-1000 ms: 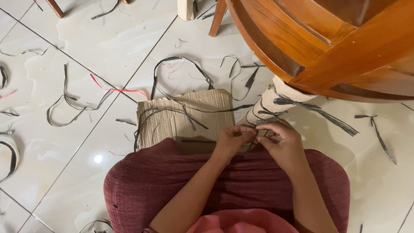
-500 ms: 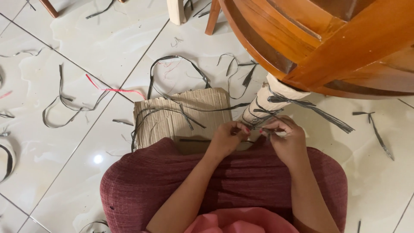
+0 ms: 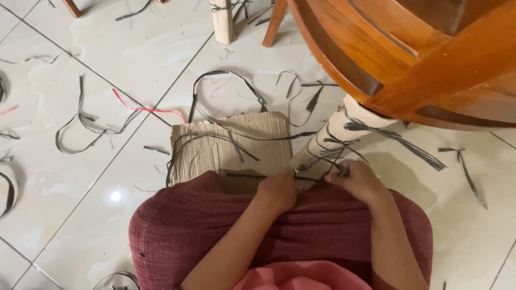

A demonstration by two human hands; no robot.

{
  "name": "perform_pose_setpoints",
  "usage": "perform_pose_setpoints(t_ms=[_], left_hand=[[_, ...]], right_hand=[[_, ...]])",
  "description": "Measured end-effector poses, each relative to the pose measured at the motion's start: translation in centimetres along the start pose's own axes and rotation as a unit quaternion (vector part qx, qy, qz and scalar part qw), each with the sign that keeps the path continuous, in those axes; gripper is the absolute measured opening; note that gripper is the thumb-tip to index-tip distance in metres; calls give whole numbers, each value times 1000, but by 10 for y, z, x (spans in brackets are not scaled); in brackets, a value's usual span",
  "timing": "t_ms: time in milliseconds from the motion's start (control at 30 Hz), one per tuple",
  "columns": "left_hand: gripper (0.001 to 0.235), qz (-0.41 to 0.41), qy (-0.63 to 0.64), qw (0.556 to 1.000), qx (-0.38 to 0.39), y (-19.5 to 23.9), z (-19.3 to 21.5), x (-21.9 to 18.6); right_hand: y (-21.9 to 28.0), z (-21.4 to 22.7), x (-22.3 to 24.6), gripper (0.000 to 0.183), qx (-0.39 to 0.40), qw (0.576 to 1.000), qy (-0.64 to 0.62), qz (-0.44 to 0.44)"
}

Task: Wrapping the legs of a wooden chair with protective paper and securing it with plastic ties.

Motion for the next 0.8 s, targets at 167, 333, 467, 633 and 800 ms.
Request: perform_pose_setpoints(t_ms=[167, 333, 467, 633, 800], left_hand=[[21, -1, -113, 980, 161, 26, -81, -20], [38, 3, -172, 938, 302, 62, -77, -40], [44, 47, -53, 957, 283, 69, -48, -43], [43, 55, -25, 958, 280, 81, -37, -53], [42, 61, -8, 956, 286, 87, -35, -55]], right_hand=[[-12, -72, 17, 23, 141, 984, 107, 18], [-40, -134, 51, 13, 157, 974, 120, 113], [-70, -164, 67, 17, 68, 967, 111, 218], [-93, -177, 86, 36, 18, 973, 126, 195], [-114, -188, 76, 46, 10, 975, 177, 133]])
Point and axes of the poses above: each hand's wrist, its own y-axis away from the middle knuckle, its own z-axis out of the back of the hand, x = y × z, the point moved 8 cm from there along -y, towards the middle knuckle, and after that the axes turned 2 degrees about x, right-handed, at the moved point
